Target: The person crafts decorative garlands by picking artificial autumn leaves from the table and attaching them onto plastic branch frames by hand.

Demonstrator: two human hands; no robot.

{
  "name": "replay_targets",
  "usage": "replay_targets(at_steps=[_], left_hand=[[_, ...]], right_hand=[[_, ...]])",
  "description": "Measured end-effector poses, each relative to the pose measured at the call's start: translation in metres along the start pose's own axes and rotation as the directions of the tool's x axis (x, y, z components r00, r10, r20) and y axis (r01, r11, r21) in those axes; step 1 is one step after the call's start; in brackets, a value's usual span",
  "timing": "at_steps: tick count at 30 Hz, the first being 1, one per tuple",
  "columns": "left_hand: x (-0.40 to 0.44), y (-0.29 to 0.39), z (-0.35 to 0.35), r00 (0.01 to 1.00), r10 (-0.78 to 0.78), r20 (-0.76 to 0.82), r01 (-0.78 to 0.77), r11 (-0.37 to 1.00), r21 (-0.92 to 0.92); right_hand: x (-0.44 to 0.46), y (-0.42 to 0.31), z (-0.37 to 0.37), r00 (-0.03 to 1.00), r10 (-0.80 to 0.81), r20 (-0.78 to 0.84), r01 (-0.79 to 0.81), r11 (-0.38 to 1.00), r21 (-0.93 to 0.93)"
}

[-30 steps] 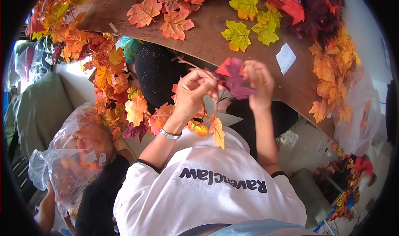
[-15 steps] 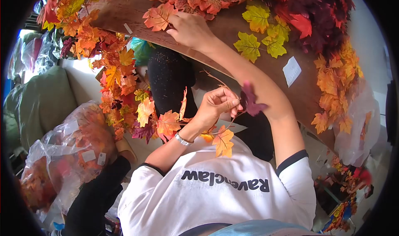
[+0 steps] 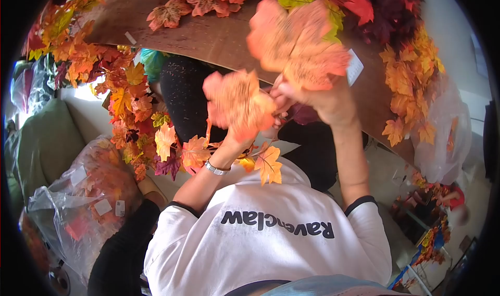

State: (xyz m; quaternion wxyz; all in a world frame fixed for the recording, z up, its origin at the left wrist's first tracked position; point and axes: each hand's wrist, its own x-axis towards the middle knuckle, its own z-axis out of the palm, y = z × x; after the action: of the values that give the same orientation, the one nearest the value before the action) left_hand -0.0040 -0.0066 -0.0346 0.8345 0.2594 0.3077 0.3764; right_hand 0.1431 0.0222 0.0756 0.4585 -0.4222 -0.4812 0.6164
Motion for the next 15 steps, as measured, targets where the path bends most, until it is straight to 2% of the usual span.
replay_targets(at_steps=[1,2,3,4,5,7,8,11,12,15], left_hand=[[0.000,-0.003,-0.001,0.986,0.164,0.029,-0.166,0.954,0.250],[-0.002,-0.006,-0.004,0.944,0.316,0.099,-0.324,0.819,0.474],[-0.001,-0.009,-0.006,0.962,0.260,0.083,-0.270,0.860,0.433],[0.000,-0.012,-0.007,0.977,0.204,0.066,-0.213,0.896,0.390],[0.001,-0.014,-0.009,0.988,0.146,0.049,-0.154,0.925,0.346],[-0.006,-0.007,0.004,0.985,0.103,0.141,-0.115,0.991,0.073],[-0.006,-0.005,0.016,0.999,0.027,0.026,-0.028,0.999,0.018],[-0.004,0.006,0.026,0.991,0.095,0.094,-0.100,0.994,0.043],[-0.004,0.006,0.027,0.983,0.117,0.143,-0.122,0.992,0.024],[-0.007,0.008,0.029,0.992,0.049,0.118,-0.054,0.998,0.033]], right_hand=[[-0.011,0.014,-0.001,0.998,-0.005,-0.066,0.004,1.000,-0.022],[-0.017,0.038,-0.006,0.978,-0.036,-0.204,0.038,0.999,0.006],[-0.023,0.061,-0.011,0.940,-0.060,-0.336,0.074,0.997,0.030],[-0.026,0.070,-0.012,0.917,-0.042,-0.397,0.101,0.987,0.127],[-0.031,0.073,-0.012,0.915,0.035,-0.403,0.073,0.965,0.251],[-0.044,0.073,-0.003,0.898,0.195,-0.394,0.028,0.869,0.494],[-0.047,0.073,-0.004,0.900,0.276,-0.338,-0.034,0.817,0.576],[-0.055,0.085,-0.003,0.904,0.253,-0.346,0.007,0.797,0.603],[-0.057,0.081,-0.003,0.928,0.229,-0.293,-0.012,0.807,0.591],[-0.059,0.079,-0.003,0.915,0.330,-0.231,-0.067,0.691,0.720]])
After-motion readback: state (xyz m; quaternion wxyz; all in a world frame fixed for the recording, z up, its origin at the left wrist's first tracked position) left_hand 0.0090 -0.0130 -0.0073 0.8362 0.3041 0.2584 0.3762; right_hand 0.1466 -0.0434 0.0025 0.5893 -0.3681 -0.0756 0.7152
